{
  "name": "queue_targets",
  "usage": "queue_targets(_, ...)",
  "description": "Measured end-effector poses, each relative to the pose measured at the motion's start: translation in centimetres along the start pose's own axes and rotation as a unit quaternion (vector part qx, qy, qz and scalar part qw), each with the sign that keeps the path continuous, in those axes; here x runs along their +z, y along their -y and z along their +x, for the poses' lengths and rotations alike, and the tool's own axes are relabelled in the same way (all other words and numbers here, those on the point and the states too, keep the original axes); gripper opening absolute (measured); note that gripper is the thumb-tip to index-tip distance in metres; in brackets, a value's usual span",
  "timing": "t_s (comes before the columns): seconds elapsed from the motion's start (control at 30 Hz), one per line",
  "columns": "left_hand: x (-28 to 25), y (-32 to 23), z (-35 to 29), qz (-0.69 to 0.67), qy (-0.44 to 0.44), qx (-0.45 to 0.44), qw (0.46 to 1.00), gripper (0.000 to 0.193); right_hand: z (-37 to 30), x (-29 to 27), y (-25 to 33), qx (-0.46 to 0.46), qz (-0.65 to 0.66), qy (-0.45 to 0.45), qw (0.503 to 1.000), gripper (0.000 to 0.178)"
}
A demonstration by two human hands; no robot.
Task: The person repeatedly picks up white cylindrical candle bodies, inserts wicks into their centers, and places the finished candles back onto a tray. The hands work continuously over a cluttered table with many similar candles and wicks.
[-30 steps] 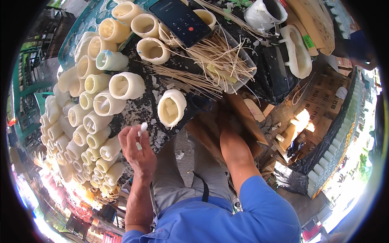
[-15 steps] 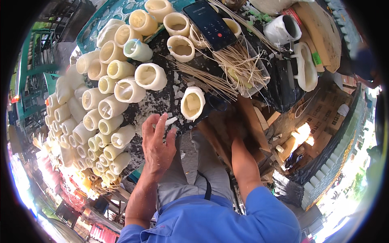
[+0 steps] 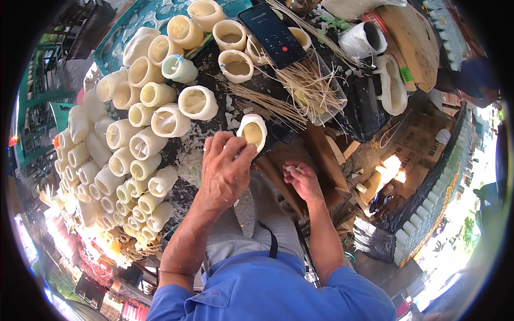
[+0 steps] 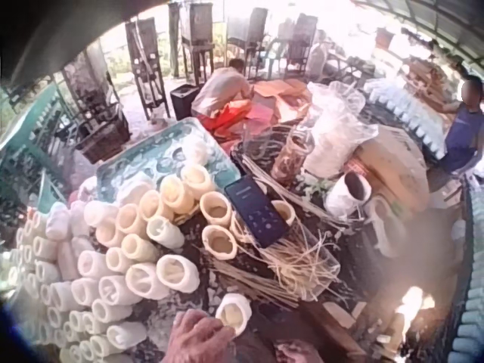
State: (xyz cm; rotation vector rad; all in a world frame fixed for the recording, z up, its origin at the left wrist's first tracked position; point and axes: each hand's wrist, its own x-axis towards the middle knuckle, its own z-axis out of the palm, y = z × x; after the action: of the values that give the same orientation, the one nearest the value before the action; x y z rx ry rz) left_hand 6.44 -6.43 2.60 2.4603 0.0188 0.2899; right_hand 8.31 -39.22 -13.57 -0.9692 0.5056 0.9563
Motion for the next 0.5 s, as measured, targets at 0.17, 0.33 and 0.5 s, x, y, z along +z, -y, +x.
queue_targets(0.17,0.1,1.5,1.6,-0.004,-0.033,0.002,0.999,0.039,-1.7,4.6,2.2,-0.036,-0.102,0.027,0.994,0.033)
queue_targets(0.33,0.4,2.1,2.0,-0.039,-0.047,0.0,0.998,0.026,-3.9,9.2,4.6,-0.104,-0.171,-0.015,0.98,0.027)
queue_targets(0.5,0.4,2.1,2.0,-0.08,-0.037,-0.022,0.996,0.022,-5.2,16.1,8.6,-0.29,-0.436,-0.055,0.85,0.02)
